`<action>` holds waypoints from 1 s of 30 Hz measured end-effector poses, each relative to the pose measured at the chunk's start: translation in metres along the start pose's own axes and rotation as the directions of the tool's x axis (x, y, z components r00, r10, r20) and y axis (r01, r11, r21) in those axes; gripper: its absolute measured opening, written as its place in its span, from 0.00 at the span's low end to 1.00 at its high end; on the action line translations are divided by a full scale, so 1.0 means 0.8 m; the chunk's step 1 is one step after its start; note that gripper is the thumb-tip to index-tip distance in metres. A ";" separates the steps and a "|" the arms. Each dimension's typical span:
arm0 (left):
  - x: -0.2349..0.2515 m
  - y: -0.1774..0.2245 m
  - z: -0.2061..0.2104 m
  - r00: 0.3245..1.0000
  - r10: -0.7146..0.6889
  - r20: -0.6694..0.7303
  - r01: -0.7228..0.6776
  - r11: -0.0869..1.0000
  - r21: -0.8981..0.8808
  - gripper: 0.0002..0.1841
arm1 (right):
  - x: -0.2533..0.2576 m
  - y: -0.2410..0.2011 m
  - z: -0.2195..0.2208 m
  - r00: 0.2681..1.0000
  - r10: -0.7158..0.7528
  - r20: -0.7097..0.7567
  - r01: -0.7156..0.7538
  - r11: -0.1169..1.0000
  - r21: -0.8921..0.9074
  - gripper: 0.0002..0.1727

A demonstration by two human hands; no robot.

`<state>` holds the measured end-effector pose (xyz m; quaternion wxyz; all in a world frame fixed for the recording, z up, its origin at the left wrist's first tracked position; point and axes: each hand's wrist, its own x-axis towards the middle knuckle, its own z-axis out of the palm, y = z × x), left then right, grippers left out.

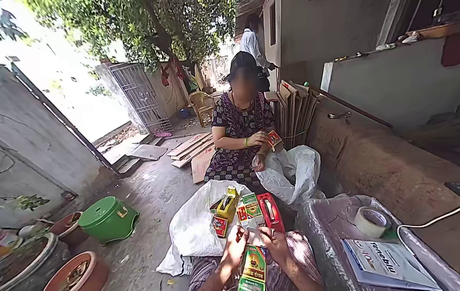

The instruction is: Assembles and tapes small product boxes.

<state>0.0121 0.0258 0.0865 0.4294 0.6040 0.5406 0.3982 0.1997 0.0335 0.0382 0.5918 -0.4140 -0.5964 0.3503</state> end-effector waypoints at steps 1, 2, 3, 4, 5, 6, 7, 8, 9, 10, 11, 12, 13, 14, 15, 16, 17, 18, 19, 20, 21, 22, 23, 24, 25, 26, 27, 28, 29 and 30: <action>0.005 0.003 0.001 0.997 -0.073 -0.037 0.070 0.994 -0.087 0.16 | -0.001 0.002 0.000 1.000 -0.025 -0.001 0.025 0.999 -0.026 0.14; 0.008 0.006 0.001 0.988 -0.150 -0.047 0.141 0.978 -0.154 0.16 | -0.003 0.005 0.000 0.999 -0.050 0.008 0.050 0.998 -0.045 0.13; 0.010 0.011 0.001 0.975 -0.219 -0.024 0.210 0.957 -0.198 0.16 | -0.004 0.009 0.000 0.995 -0.100 0.011 0.101 0.994 -0.051 0.13; 0.010 0.015 -0.002 0.962 -0.273 0.023 0.272 0.941 -0.202 0.16 | -0.006 0.014 0.001 0.985 -0.170 0.009 0.170 0.984 -0.059 0.13; 0.010 0.017 -0.007 0.948 -0.307 0.082 0.318 0.927 -0.199 0.17 | -0.007 0.018 0.002 0.973 -0.229 0.009 0.229 0.970 -0.076 0.13; 0.011 0.018 -0.011 0.935 -0.330 0.130 0.350 0.916 -0.195 0.17 | -0.007 0.019 0.003 0.965 -0.260 0.005 0.260 0.962 -0.081 0.12; 0.013 0.017 -0.014 0.929 -0.334 0.157 0.361 0.912 -0.194 0.17 | -0.007 0.017 0.002 0.968 -0.252 0.010 0.252 0.965 -0.073 0.12; 0.015 0.014 -0.015 0.932 -0.321 0.168 0.350 0.917 -0.189 0.15 | -0.007 0.013 0.001 0.978 -0.207 0.026 0.208 0.977 -0.042 0.12; 0.017 0.011 -0.017 0.939 -0.295 0.176 0.326 0.928 -0.182 0.14 | -0.006 0.008 0.000 0.988 -0.143 0.063 0.145 0.989 -0.015 0.11; 0.018 0.009 -0.020 0.952 -0.250 0.175 0.279 0.946 -0.166 0.13 | -0.005 0.002 -0.003 0.990 -0.074 0.117 0.075 0.997 0.000 0.09; 0.019 0.005 -0.021 0.969 -0.191 0.159 0.215 0.965 -0.152 0.12 | -0.002 -0.003 -0.004 0.986 -0.006 0.167 0.007 1.000 -0.006 0.10; 0.019 0.002 -0.022 0.981 -0.139 0.134 0.154 0.982 -0.108 0.11 | 0.000 -0.004 -0.003 0.977 0.055 0.206 -0.058 0.998 0.009 0.13; 0.018 0.000 -0.022 0.990 -0.089 0.114 0.096 0.994 -0.054 0.10 | 0.002 -0.005 -0.003 0.964 0.117 0.239 -0.121 0.993 0.005 0.14; 0.018 -0.001 -0.022 0.993 -0.045 0.107 0.045 0.999 0.004 0.10 | 0.003 -0.008 -0.004 0.949 0.175 0.262 -0.176 0.984 -0.023 0.13; 0.018 0.000 -0.021 0.994 -0.024 0.108 0.018 0.998 0.060 0.09 | 0.005 -0.011 -0.007 0.933 0.226 0.281 -0.219 0.974 -0.058 0.12; 0.018 -0.001 -0.020 0.994 0.003 0.114 -0.014 0.996 0.089 0.09 | 0.005 -0.011 -0.008 0.927 0.252 0.276 -0.238 0.968 -0.085 0.11; 0.019 -0.004 -0.018 0.994 0.031 0.109 -0.039 0.996 0.074 0.09 | 0.004 -0.010 -0.008 0.939 0.246 0.241 -0.230 0.969 -0.094 0.11; 0.020 -0.006 -0.016 0.995 0.039 0.094 -0.042 0.999 0.031 0.11 | 0.002 -0.009 -0.006 0.957 0.223 0.187 -0.207 0.973 -0.098 0.10; 0.020 -0.005 -0.013 0.997 0.034 0.071 -0.033 0.999 -0.010 0.15 | 0.000 -0.008 -0.004 0.973 0.200 0.119 -0.187 0.976 -0.113 0.10; 0.019 -0.001 -0.009 0.998 0.021 0.056 -0.019 0.999 -0.026 0.19 | -0.001 -0.010 -0.001 0.980 0.196 0.045 -0.188 0.972 -0.138 0.10; 0.014 0.006 -0.008 0.997 -0.001 0.083 0.000 1.000 0.003 0.23 | -0.002 -0.016 -0.002 0.976 0.218 -0.022 -0.218 0.961 -0.168 0.11; 0.009 0.013 -0.008 0.991 -0.011 0.134 -0.001 0.996 0.093 0.32 | -0.001 -0.019 -0.002 0.966 0.242 -0.095 -0.256 0.949 -0.181 0.11; 0.004 0.018 -0.006 0.985 -0.028 0.168 -0.012 0.972 0.236 0.45 | 0.001 -0.020 -0.003 0.949 0.272 -0.157 -0.298 0.938 -0.176 0.11; -0.001 0.021 -0.003 0.984 -0.037 0.172 -0.034 0.919 0.393 0.57 | 0.003 -0.019 -0.003 0.936 0.287 -0.202 -0.321 0.934 -0.160 0.11; -0.007 0.022 0.003 0.986 -0.030 0.161 -0.060 0.851 0.522 0.62 | 0.004 -0.018 -0.003 0.927 0.299 -0.228 -0.332 0.935 -0.122 0.11; -0.011 0.020 0.007 0.990 0.007 0.138 -0.089 0.800 0.593 0.62 | 0.005 -0.020 -0.002 0.922 0.320 -0.216 -0.341 0.938 -0.064 0.11; -0.014 0.015 0.010 0.993 0.051 0.110 -0.108 0.781 0.615 0.60 | 0.004 -0.019 0.000 0.928 0.327 -0.177 -0.333 0.943 -0.007 0.13; -0.015 0.011 0.011 0.993 0.062 0.097 -0.109 0.775 0.622 0.58 | 0.002 -0.019 0.001 0.943 0.305 -0.133 -0.304 0.952 0.028 0.16; -0.013 0.008 0.010 0.993 0.065 0.101 -0.115 0.773 0.624 0.57 | 0.001 -0.020 0.002 0.958 0.275 -0.077 -0.270 0.960 0.072 0.19; -0.011 0.006 0.009 0.992 0.069 0.109 -0.122 0.774 0.622 0.57 | -0.001 -0.023 0.002 0.970 0.241 -0.008 -0.238 0.962 0.133 0.21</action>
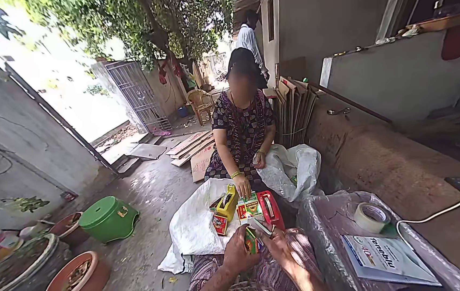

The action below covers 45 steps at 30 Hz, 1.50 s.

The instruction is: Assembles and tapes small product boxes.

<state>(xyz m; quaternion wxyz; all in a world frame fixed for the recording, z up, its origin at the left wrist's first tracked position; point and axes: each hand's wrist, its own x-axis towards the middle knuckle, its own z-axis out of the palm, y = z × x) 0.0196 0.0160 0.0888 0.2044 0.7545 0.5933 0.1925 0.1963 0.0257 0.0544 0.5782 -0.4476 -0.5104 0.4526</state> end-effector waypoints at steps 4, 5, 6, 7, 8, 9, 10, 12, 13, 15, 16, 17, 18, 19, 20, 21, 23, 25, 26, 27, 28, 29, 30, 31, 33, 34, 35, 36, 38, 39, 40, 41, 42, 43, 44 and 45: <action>0.006 -0.001 -0.009 1.000 0.007 -0.011 -0.008 1.000 -0.014 0.58 | -0.006 0.005 0.007 0.985 -0.101 0.138 0.082 0.987 0.135 0.24; 0.007 -0.001 -0.012 1.000 0.006 -0.007 -0.006 1.000 -0.013 0.58 | -0.005 0.008 0.007 0.982 -0.099 0.160 0.083 0.991 0.104 0.23; 0.008 -0.001 -0.013 1.000 -0.002 0.002 0.002 1.000 -0.002 0.58 | -0.004 0.010 0.005 0.974 -0.109 0.200 0.101 0.994 0.052 0.23; 0.008 -0.002 -0.013 1.000 -0.016 0.014 0.016 1.000 0.003 0.58 | -0.003 0.013 0.003 0.962 -0.127 0.241 0.131 0.991 0.000 0.23; 0.009 -0.002 -0.013 0.999 -0.029 0.028 0.028 1.000 0.004 0.58 | -0.002 0.015 0.002 0.955 -0.143 0.261 0.159 0.986 -0.041 0.23; 0.009 -0.004 -0.014 0.999 -0.029 0.036 0.029 0.999 -0.014 0.58 | -0.002 0.016 0.001 0.949 -0.156 0.273 0.177 0.983 -0.056 0.23; 0.009 -0.008 -0.014 0.999 -0.013 0.040 0.015 0.999 -0.040 0.58 | -0.002 0.016 0.000 0.944 -0.167 0.285 0.187 0.981 -0.047 0.23; 0.007 -0.015 -0.015 0.999 0.032 0.035 -0.028 0.994 -0.104 0.57 | -0.002 0.014 -0.003 0.932 -0.197 0.304 0.216 0.976 -0.028 0.23; 0.007 -0.018 -0.015 0.999 0.043 0.032 -0.038 0.990 -0.134 0.57 | 0.000 0.017 -0.005 0.923 -0.224 0.313 0.248 0.968 -0.039 0.23; 0.009 -0.019 -0.014 0.998 0.057 0.019 -0.053 0.988 -0.143 0.56 | 0.004 0.023 -0.008 0.903 -0.269 0.335 0.316 0.944 -0.091 0.23; 0.009 -0.019 -0.013 0.998 0.058 0.018 -0.055 0.990 -0.130 0.56 | 0.005 0.025 -0.008 0.893 -0.273 0.357 0.330 0.938 -0.108 0.24; 0.010 -0.018 -0.011 0.998 0.058 0.007 -0.057 0.992 -0.117 0.57 | 0.003 0.025 -0.007 0.886 -0.269 0.377 0.327 0.940 -0.098 0.26; 0.010 -0.018 -0.010 0.998 0.058 -0.006 -0.059 0.992 -0.111 0.57 | 0.000 0.024 -0.004 0.882 -0.270 0.386 0.321 0.944 -0.073 0.27; 0.010 -0.019 -0.008 0.998 0.059 -0.018 -0.060 0.992 -0.110 0.58 | -0.003 0.024 -0.001 0.875 -0.282 0.392 0.327 0.944 -0.051 0.28; 0.009 -0.019 -0.007 0.998 0.062 -0.026 -0.064 0.992 -0.113 0.58 | -0.005 0.021 0.002 0.873 -0.276 0.401 0.330 0.941 -0.072 0.29; 0.008 -0.018 -0.008 0.998 0.056 -0.020 -0.058 0.992 -0.114 0.58 | -0.007 0.017 0.004 0.874 -0.249 0.417 0.326 0.938 -0.122 0.30; 0.006 -0.014 -0.012 1.000 0.013 0.019 -0.012 0.996 -0.087 0.58 | -0.008 0.016 0.006 0.869 -0.204 0.450 0.327 0.920 -0.215 0.31; 0.004 -0.014 -0.012 0.999 -0.035 0.031 0.037 0.996 -0.082 0.58 | -0.009 0.019 0.008 0.862 -0.212 0.461 0.353 0.903 -0.245 0.31; 0.003 -0.015 -0.011 0.999 -0.041 0.018 0.042 0.996 -0.075 0.58 | -0.010 0.019 0.009 0.858 -0.219 0.465 0.369 0.892 -0.262 0.31; 0.001 -0.017 -0.010 0.999 -0.033 -0.002 0.033 0.996 -0.078 0.57 | -0.011 0.020 0.009 0.856 -0.232 0.463 0.385 0.883 -0.269 0.31; -0.001 -0.018 -0.008 0.999 -0.029 -0.021 0.027 0.996 -0.089 0.57 | -0.012 0.020 0.010 0.855 -0.257 0.451 0.402 0.877 -0.262 0.31; -0.001 -0.020 -0.006 0.999 -0.029 -0.034 0.026 0.994 -0.110 0.56 | -0.012 0.020 0.011 0.855 -0.286 0.433 0.417 0.875 -0.245 0.31; -0.001 -0.021 -0.005 0.998 -0.027 -0.049 0.021 0.991 -0.133 0.56 | -0.011 0.020 0.010 0.855 -0.303 0.420 0.418 0.883 -0.215 0.30; 0.000 -0.021 -0.004 0.998 -0.026 -0.057 0.017 0.989 -0.150 0.56 | -0.009 0.020 0.009 0.858 -0.313 0.408 0.409 0.897 -0.171 0.30; 0.002 -0.018 -0.004 0.997 -0.039 -0.062 0.027 0.981 -0.190 0.57 | -0.005 0.018 0.005 0.865 -0.306 0.397 0.363 0.929 -0.075 0.29; 0.003 -0.014 -0.007 0.997 -0.049 -0.061 0.036 0.978 -0.207 0.57 | -0.004 0.015 0.003 0.871 -0.288 0.399 0.334 0.941 -0.050 0.29; 0.003 -0.011 -0.008 0.996 -0.053 -0.068 0.037 0.975 -0.220 0.56 | -0.004 0.012 0.001 0.874 -0.280 0.398 0.325 0.945 -0.049 0.30; 0.003 -0.009 -0.009 0.996 -0.042 -0.083 0.022 0.974 -0.227 0.55 | -0.005 0.012 0.000 0.876 -0.284 0.390 0.332 0.941 -0.059 0.30; 0.003 -0.008 -0.010 0.993 -0.001 -0.114 -0.023 0.978 -0.210 0.55 | -0.006 0.017 -0.001 0.871 -0.317 0.376 0.361 0.931 -0.053 0.31; 0.003 -0.008 -0.010 0.992 0.019 -0.127 -0.043 0.981 -0.189 0.55 | -0.006 0.019 -0.001 0.864 -0.341 0.369 0.377 0.926 -0.026 0.33; 0.005 -0.007 -0.011 0.988 0.047 -0.147 -0.071 0.984 -0.165 0.55 | -0.005 0.020 0.000 0.855 -0.372 0.361 0.401 0.916 -0.006 0.35; 0.006 -0.005 -0.011 0.983 0.075 -0.168 -0.100 0.985 -0.144 0.55 | -0.003 0.020 0.001 0.851 -0.389 0.352 0.417 0.909 -0.004 0.36; 0.008 -0.003 -0.012 0.978 0.099 -0.185 -0.125 0.983 -0.137 0.53 | -0.003 0.017 0.002 0.853 -0.384 0.353 0.419 0.908 -0.026 0.37; 0.008 -0.001 -0.013 0.970 0.125 -0.208 -0.156 0.978 -0.137 0.51 | -0.004 0.015 0.003 0.855 -0.369 0.366 0.417 0.907 -0.059 0.38; 0.008 -0.001 -0.012 0.962 0.147 -0.231 -0.182 0.973 -0.141 0.50 | -0.004 0.012 0.003 0.857 -0.352 0.377 0.413 0.906 -0.091 0.38; 0.010 -0.001 -0.011 0.957 0.158 -0.243 -0.197 0.970 -0.145 0.50 | -0.004 0.010 0.004 0.860 -0.340 0.381 0.408 0.906 -0.112 0.38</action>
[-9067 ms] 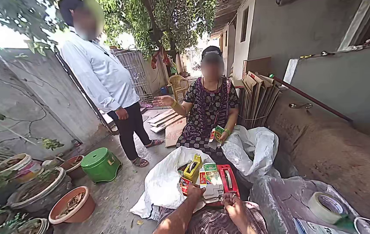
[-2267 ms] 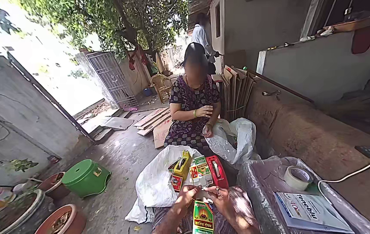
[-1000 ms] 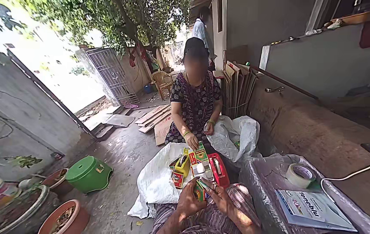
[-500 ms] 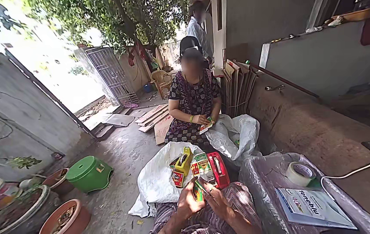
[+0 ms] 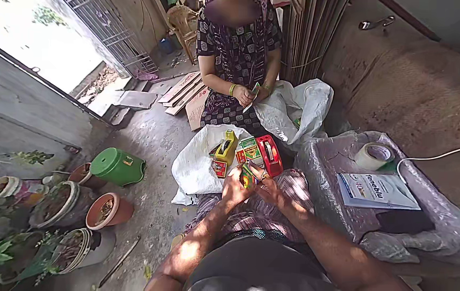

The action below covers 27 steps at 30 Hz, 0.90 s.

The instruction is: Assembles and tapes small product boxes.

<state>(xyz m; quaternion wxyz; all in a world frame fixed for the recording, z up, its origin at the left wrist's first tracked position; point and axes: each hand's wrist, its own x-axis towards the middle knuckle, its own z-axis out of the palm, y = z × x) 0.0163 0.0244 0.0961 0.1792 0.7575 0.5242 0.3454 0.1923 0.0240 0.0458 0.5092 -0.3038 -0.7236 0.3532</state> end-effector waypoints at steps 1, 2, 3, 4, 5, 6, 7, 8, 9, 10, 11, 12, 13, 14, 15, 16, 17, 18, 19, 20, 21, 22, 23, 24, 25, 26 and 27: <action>0.000 0.000 0.001 1.000 0.004 -0.001 -0.004 1.000 -0.011 0.50 | 0.000 -0.001 0.000 1.000 0.010 -0.003 -0.010 1.000 -0.009 0.36; -0.001 0.001 0.001 1.000 0.007 0.000 -0.007 1.000 -0.018 0.50 | -0.001 0.000 0.001 1.000 0.014 -0.007 -0.014 1.000 -0.009 0.35; -0.001 0.002 0.000 1.000 0.006 0.005 -0.006 1.000 -0.016 0.50 | -0.001 0.002 0.001 1.000 0.015 -0.012 -0.015 1.000 -0.003 0.33; -0.001 0.003 0.000 1.000 0.001 0.013 -0.001 1.000 -0.005 0.51 | 0.000 0.003 0.000 1.000 0.016 -0.019 -0.016 1.000 0.008 0.31; -0.002 0.004 -0.001 1.000 0.002 0.023 -0.002 1.000 0.000 0.51 | 0.000 0.003 0.000 1.000 0.010 -0.026 -0.009 1.000 0.019 0.30; -0.002 0.003 0.000 1.000 0.012 0.028 -0.012 1.000 0.000 0.51 | 0.000 0.004 0.000 0.999 -0.003 -0.034 0.004 1.000 0.026 0.29; -0.002 0.002 0.001 0.999 0.022 0.029 -0.022 1.000 -0.001 0.51 | 0.000 0.005 0.001 0.999 -0.015 -0.042 0.016 0.999 0.028 0.29; -0.002 0.002 0.001 0.999 0.027 0.031 -0.027 1.000 0.003 0.51 | -0.001 0.005 0.003 0.998 -0.021 -0.052 0.023 0.999 0.025 0.29; -0.002 0.003 0.001 0.999 0.023 0.033 -0.023 1.000 0.012 0.51 | -0.001 0.005 0.005 0.998 -0.027 -0.062 0.029 0.999 0.021 0.29; -0.002 0.005 0.000 0.999 0.006 0.037 -0.007 1.000 0.024 0.51 | -0.001 0.005 0.007 0.998 -0.025 -0.066 0.025 1.000 0.004 0.29; -0.002 0.007 -0.001 0.999 -0.024 0.042 0.022 0.999 0.041 0.52 | -0.001 0.004 0.008 0.998 -0.018 -0.063 0.017 1.000 -0.011 0.29; -0.002 0.010 -0.001 0.997 -0.067 0.046 0.064 0.996 0.061 0.52 | 0.001 0.003 0.007 0.998 -0.004 -0.056 0.003 1.000 -0.017 0.29; -0.002 0.014 -0.002 0.993 -0.114 0.044 0.110 0.991 0.077 0.52 | 0.001 0.003 0.008 0.998 0.020 -0.055 -0.020 1.000 -0.008 0.29; -0.002 0.019 -0.003 0.986 -0.163 0.040 0.159 0.983 0.089 0.53 | 0.000 0.005 0.009 0.996 0.052 -0.069 -0.051 0.999 0.012 0.29; -0.001 0.024 -0.004 0.975 -0.219 0.033 0.215 0.972 0.100 0.53 | -0.001 0.008 0.012 0.990 0.086 -0.108 -0.082 0.996 0.036 0.28; 0.001 0.028 -0.004 0.963 -0.269 0.024 0.266 0.958 0.106 0.55 | -0.001 0.011 0.013 0.981 0.119 -0.155 -0.113 0.992 0.050 0.27; 0.003 0.026 -0.003 0.957 -0.288 0.017 0.286 0.954 0.092 0.57 | 0.000 0.011 0.011 0.972 0.149 -0.184 -0.141 0.988 0.058 0.25; 0.005 0.021 -0.001 0.956 -0.290 0.038 0.288 0.957 0.043 0.60 | 0.001 0.009 0.006 0.966 0.185 -0.182 -0.177 0.982 0.060 0.24; 0.007 0.013 0.000 0.961 -0.265 0.078 0.269 0.962 -0.046 0.62 | 0.003 0.006 -0.002 0.962 0.221 -0.158 -0.213 0.975 0.066 0.23; 0.008 0.003 -0.001 0.964 -0.226 0.140 0.249 0.951 -0.185 0.61 | 0.003 0.005 -0.010 0.960 0.249 -0.124 -0.238 0.966 0.097 0.23; 0.008 -0.006 -0.001 0.963 -0.176 0.205 0.245 0.887 -0.392 0.55 | 0.003 0.005 -0.017 0.960 0.265 -0.087 -0.250 0.957 0.149 0.22; 0.008 -0.011 -0.004 0.953 -0.125 0.277 0.273 0.750 -0.603 0.44 | 0.003 0.006 -0.021 0.963 0.262 -0.060 -0.245 0.948 0.203 0.21; 0.007 -0.016 -0.009 0.935 -0.085 0.344 0.320 0.616 -0.719 0.33 | 0.003 0.008 -0.024 0.966 0.255 -0.036 -0.239 0.940 0.244 0.20; 0.005 -0.023 -0.011 0.925 -0.077 0.372 0.353 0.536 -0.767 0.25 | 0.003 0.012 -0.024 0.970 0.245 -0.007 -0.234 0.935 0.267 0.19; 0.003 -0.031 -0.012 0.918 -0.091 0.386 0.378 0.493 -0.784 0.20 | 0.003 0.016 -0.024 0.973 0.230 0.028 -0.229 0.935 0.271 0.19; -0.001 -0.036 -0.013 0.919 -0.104 0.381 0.382 0.479 -0.790 0.18 | 0.003 0.020 -0.022 0.972 0.225 0.060 -0.233 0.939 0.254 0.19; -0.005 -0.040 -0.013 0.927 -0.121 0.355 0.367 0.484 -0.794 0.17 | 0.004 0.021 -0.022 0.967 0.244 0.079 -0.256 0.939 0.231 0.19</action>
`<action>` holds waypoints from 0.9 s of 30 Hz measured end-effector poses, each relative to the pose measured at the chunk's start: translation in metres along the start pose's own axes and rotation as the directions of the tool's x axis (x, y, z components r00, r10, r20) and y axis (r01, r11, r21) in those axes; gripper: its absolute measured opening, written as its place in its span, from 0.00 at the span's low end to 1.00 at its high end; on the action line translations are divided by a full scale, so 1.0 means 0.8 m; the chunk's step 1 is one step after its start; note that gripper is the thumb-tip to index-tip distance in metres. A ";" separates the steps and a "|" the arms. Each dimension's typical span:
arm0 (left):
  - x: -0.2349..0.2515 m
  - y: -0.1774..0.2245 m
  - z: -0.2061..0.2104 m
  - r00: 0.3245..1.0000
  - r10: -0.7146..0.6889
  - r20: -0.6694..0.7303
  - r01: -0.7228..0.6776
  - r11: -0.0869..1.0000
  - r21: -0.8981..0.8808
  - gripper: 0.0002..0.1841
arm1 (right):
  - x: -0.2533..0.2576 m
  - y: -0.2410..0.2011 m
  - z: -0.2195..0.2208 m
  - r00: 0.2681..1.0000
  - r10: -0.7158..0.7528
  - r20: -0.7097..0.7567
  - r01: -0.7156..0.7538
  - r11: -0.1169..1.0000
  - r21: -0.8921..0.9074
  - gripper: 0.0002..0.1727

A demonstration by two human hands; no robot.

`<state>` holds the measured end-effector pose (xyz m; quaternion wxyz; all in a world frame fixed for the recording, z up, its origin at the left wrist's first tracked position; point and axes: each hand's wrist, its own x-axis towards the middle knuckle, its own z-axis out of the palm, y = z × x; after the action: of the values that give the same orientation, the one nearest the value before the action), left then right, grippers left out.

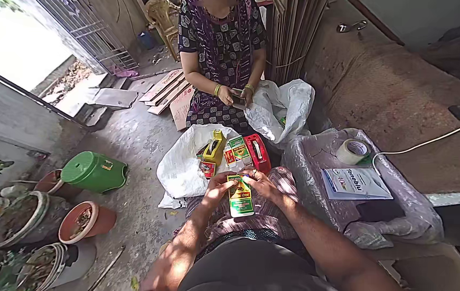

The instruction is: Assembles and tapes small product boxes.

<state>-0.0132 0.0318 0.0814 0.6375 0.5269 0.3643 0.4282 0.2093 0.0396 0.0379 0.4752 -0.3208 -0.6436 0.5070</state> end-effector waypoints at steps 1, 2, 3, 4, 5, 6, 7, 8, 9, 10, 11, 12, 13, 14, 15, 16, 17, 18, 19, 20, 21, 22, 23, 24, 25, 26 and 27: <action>-0.003 -0.004 -0.002 0.999 0.016 -0.038 -0.016 1.000 0.017 0.17 | 0.001 -0.001 0.000 0.999 0.041 -0.017 -0.041 0.999 -0.027 0.19; -0.006 -0.007 -0.004 0.997 0.038 -0.074 -0.035 0.999 0.038 0.17 | 0.003 -0.001 -0.003 0.993 0.080 -0.086 -0.085 0.995 -0.051 0.19; -0.008 -0.011 -0.005 0.993 0.064 -0.097 -0.059 0.997 0.055 0.18 | 0.005 0.001 -0.008 0.973 0.107 -0.205 -0.124 0.990 -0.073 0.18; -0.010 -0.013 -0.007 0.990 0.086 -0.112 -0.079 0.995 0.066 0.18 | 0.010 0.005 -0.015 0.923 0.114 -0.367 -0.156 0.984 -0.086 0.16; -0.011 -0.015 -0.008 0.988 0.096 -0.121 -0.087 0.993 0.076 0.18 | 0.014 0.013 -0.027 0.847 0.128 -0.517 -0.214 0.971 -0.110 0.14; -0.012 -0.016 -0.009 0.986 0.098 -0.133 -0.085 0.991 0.101 0.17 | 0.020 0.023 -0.041 0.766 0.145 -0.626 -0.294 0.945 -0.141 0.13; -0.013 -0.015 -0.009 0.986 0.091 -0.143 -0.071 0.988 0.138 0.17 | 0.023 0.035 -0.055 0.720 0.136 -0.681 -0.350 0.918 -0.186 0.14; -0.014 -0.016 -0.010 0.985 0.088 -0.149 -0.062 0.983 0.171 0.17 | 0.025 0.045 -0.066 0.704 0.151 -0.694 -0.406 0.887 -0.219 0.16; -0.014 -0.019 -0.011 0.985 0.093 -0.146 -0.063 0.978 0.199 0.16 | 0.027 0.051 -0.074 0.706 0.218 -0.674 -0.472 0.854 -0.218 0.19; -0.014 -0.023 -0.011 0.985 0.108 -0.137 -0.076 0.972 0.221 0.16 | 0.029 0.054 -0.080 0.714 0.294 -0.635 -0.514 0.837 -0.190 0.22; -0.013 -0.026 -0.010 0.983 0.129 -0.130 -0.094 0.965 0.244 0.16 | 0.034 0.058 -0.085 0.727 0.349 -0.591 -0.527 0.836 -0.155 0.23; -0.014 -0.029 -0.009 0.981 0.152 -0.124 -0.114 0.957 0.266 0.16 | 0.039 0.063 -0.090 0.742 0.381 -0.552 -0.525 0.842 -0.123 0.24; -0.014 -0.030 -0.008 0.977 0.179 -0.116 -0.140 0.950 0.280 0.16 | 0.046 0.065 -0.093 0.749 0.410 -0.520 -0.523 0.848 -0.085 0.23; -0.015 -0.031 -0.006 0.971 0.209 -0.116 -0.168 0.943 0.288 0.15 | 0.051 0.062 -0.095 0.755 0.434 -0.492 -0.517 0.855 -0.039 0.22; -0.015 -0.033 -0.005 0.964 0.236 -0.123 -0.194 0.938 0.286 0.15 | 0.057 0.057 -0.095 0.758 0.457 -0.466 -0.514 0.858 0.005 0.20; -0.016 -0.035 -0.005 0.957 0.259 -0.131 -0.214 0.934 0.285 0.14 | 0.061 0.054 -0.096 0.753 0.483 -0.447 -0.520 0.853 0.045 0.20; -0.016 -0.037 -0.005 0.953 0.269 -0.138 -0.221 0.931 0.292 0.14 | 0.064 0.052 -0.097 0.742 0.503 -0.444 -0.523 0.848 0.087 0.19; -0.016 -0.038 -0.006 0.954 0.266 -0.139 -0.215 0.929 0.302 0.14 | 0.066 0.051 -0.097 0.730 0.510 -0.455 -0.516 0.848 0.124 0.19; -0.016 -0.038 -0.007 0.955 0.261 -0.143 -0.207 0.928 0.311 0.14 | 0.066 0.051 -0.096 0.723 0.508 -0.468 -0.499 0.853 0.154 0.20; -0.016 -0.038 -0.007 0.955 0.254 -0.152 -0.197 0.929 0.313 0.14 | 0.064 0.051 -0.094 0.720 0.504 -0.477 -0.481 0.858 0.181 0.21; -0.016 -0.036 -0.007 0.954 0.252 -0.159 -0.194 0.930 0.311 0.13 | 0.061 0.050 -0.092 0.715 0.494 -0.495 -0.452 0.867 0.211 0.19; -0.015 -0.034 -0.006 0.951 0.259 -0.169 -0.197 0.929 0.313 0.13 | 0.058 0.048 -0.090 0.709 0.479 -0.518 -0.414 0.877 0.244 0.18; -0.015 -0.032 -0.007 0.949 0.266 -0.170 -0.202 0.925 0.322 0.13 | 0.055 0.045 -0.088 0.707 0.462 -0.536 -0.379 0.887 0.265 0.17; -0.015 -0.032 -0.008 0.948 0.272 -0.164 -0.206 0.919 0.335 0.13 | 0.048 0.041 -0.087 0.717 0.445 -0.537 -0.359 0.896 0.263 0.16; -0.015 -0.035 -0.009 0.941 0.295 -0.164 -0.223 0.909 0.353 0.12 | 0.040 0.035 -0.085 0.739 0.425 -0.522 -0.348 0.905 0.245 0.17; -0.013 -0.037 -0.010 0.929 0.326 -0.172 -0.248 0.898 0.365 0.12 | 0.032 0.032 -0.083 0.767 0.402 -0.500 -0.341 0.916 0.212 0.17; -0.011 -0.039 -0.011 0.921 0.350 -0.174 -0.268 0.890 0.369 0.12 | 0.026 0.030 -0.080 0.788 0.385 -0.481 -0.347 0.922 0.170 0.18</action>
<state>-0.0193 0.0241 0.0492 0.4129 0.6254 0.4161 0.5150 0.2607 0.0874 0.0231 0.5310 -0.5430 -0.4031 0.5106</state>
